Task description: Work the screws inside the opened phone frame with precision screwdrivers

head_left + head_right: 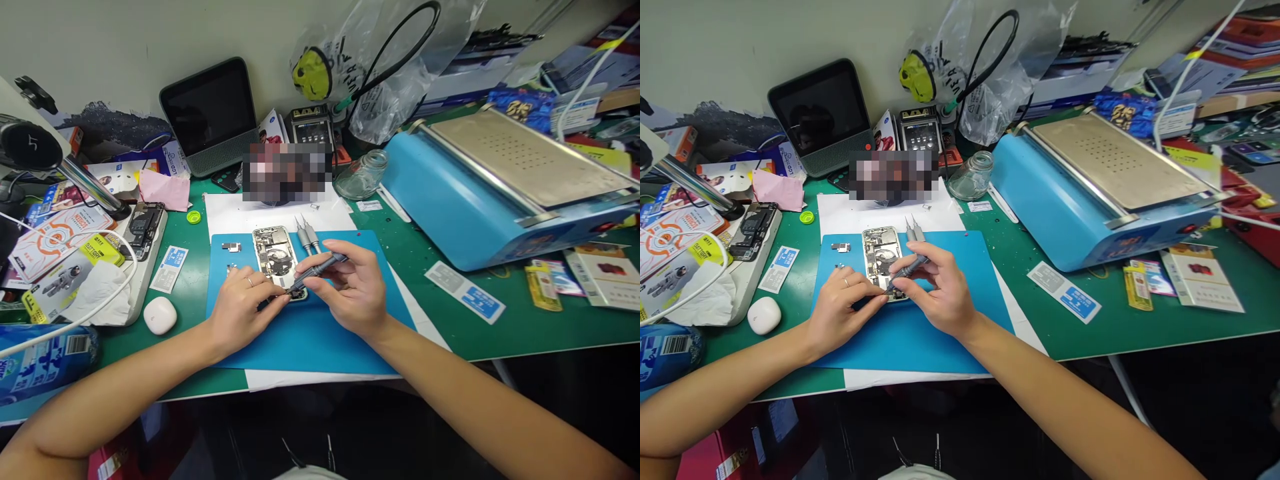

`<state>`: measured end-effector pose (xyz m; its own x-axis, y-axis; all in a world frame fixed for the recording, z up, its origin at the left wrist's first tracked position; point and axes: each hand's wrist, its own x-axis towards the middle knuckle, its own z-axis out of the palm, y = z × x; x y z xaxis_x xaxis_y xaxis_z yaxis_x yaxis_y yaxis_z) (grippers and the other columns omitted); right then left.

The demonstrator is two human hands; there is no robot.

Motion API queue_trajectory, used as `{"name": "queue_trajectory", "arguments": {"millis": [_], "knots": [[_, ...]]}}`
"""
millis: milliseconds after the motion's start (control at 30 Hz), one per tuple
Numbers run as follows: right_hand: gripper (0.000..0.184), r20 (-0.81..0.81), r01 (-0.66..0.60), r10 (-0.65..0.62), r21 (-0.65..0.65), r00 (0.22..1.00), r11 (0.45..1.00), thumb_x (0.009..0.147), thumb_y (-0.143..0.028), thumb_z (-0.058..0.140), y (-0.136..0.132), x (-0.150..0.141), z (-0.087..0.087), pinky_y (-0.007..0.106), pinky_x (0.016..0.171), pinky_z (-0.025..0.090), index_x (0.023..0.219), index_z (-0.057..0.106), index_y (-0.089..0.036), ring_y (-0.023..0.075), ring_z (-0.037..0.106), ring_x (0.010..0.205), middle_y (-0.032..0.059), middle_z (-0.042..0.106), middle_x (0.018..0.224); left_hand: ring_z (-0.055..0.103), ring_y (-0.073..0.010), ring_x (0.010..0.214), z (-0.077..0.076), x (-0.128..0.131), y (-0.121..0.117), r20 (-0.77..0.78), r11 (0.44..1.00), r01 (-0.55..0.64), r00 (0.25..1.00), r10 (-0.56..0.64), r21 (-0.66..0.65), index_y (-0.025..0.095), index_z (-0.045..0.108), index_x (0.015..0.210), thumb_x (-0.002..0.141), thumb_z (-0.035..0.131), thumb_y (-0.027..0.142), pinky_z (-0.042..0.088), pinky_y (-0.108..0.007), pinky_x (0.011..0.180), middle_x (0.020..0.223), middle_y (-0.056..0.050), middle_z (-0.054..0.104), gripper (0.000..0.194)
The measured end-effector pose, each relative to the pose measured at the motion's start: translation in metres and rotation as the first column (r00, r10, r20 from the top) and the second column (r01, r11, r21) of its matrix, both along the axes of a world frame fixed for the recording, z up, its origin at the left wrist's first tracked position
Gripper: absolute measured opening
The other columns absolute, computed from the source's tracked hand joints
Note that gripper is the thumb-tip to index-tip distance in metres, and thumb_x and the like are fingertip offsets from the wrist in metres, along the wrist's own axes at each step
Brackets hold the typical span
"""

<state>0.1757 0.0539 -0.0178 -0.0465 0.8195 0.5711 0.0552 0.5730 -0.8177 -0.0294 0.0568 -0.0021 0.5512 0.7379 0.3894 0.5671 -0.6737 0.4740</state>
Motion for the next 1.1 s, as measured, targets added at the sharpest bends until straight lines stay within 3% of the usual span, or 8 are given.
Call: {"name": "queue_trajectory", "arguments": {"millis": [233,500,733,1100], "knots": [[0.046,0.047,0.035,-0.036,0.015,0.998,0.999,0.090,-0.025,0.072,-0.0003,-0.0006,-0.0005,0.035,0.069,0.068,0.128,0.047,-0.030,0.0199,0.077,0.086,0.0021,0.074,0.093,0.055,-0.0183,0.077,0.0016,0.0002,-0.0001,0.007,1.000,-0.007,1.000,0.007,-0.030,0.022,0.073,0.089,0.104,0.051,0.043,0.036,-0.035,0.072,0.078,-0.003,0.068,0.033],[0.047,-0.028,0.069,-0.068,0.017,0.997,0.997,0.088,-0.021,0.073,0.0004,-0.0002,-0.0001,0.031,0.069,0.067,0.128,0.050,-0.032,0.0162,0.076,0.082,-0.0003,0.074,0.095,0.056,-0.0190,0.081,0.0041,0.0012,-0.0009,0.027,0.999,-0.017,0.999,0.018,-0.043,0.021,0.072,0.095,0.098,0.062,0.035,0.037,-0.036,0.074,0.087,-0.003,0.070,0.018],[0.045,0.001,0.083,-0.083,0.014,0.997,0.996,0.089,-0.024,0.072,0.0006,0.0003,0.0003,0.033,0.068,0.067,0.126,0.048,-0.031,0.0177,0.076,0.082,0.0005,0.073,0.093,0.057,-0.0191,0.081,0.0008,0.0000,-0.0002,-0.009,0.998,-0.034,0.999,0.033,-0.061,0.023,0.072,0.093,0.100,0.059,0.036,0.036,-0.037,0.075,0.085,-0.002,0.070,0.020],[0.050,0.009,0.036,-0.037,0.023,0.999,0.999,0.089,-0.021,0.071,0.0011,0.0003,-0.0002,0.031,0.072,0.067,0.132,0.047,-0.031,0.0168,0.075,0.085,0.0009,0.073,0.096,0.055,-0.0175,0.078,0.0016,0.0000,0.0002,0.041,1.000,-0.007,0.999,0.008,-0.018,0.021,0.072,0.089,0.100,0.061,0.031,0.034,-0.034,0.075,0.080,-0.001,0.069,0.019]]}}
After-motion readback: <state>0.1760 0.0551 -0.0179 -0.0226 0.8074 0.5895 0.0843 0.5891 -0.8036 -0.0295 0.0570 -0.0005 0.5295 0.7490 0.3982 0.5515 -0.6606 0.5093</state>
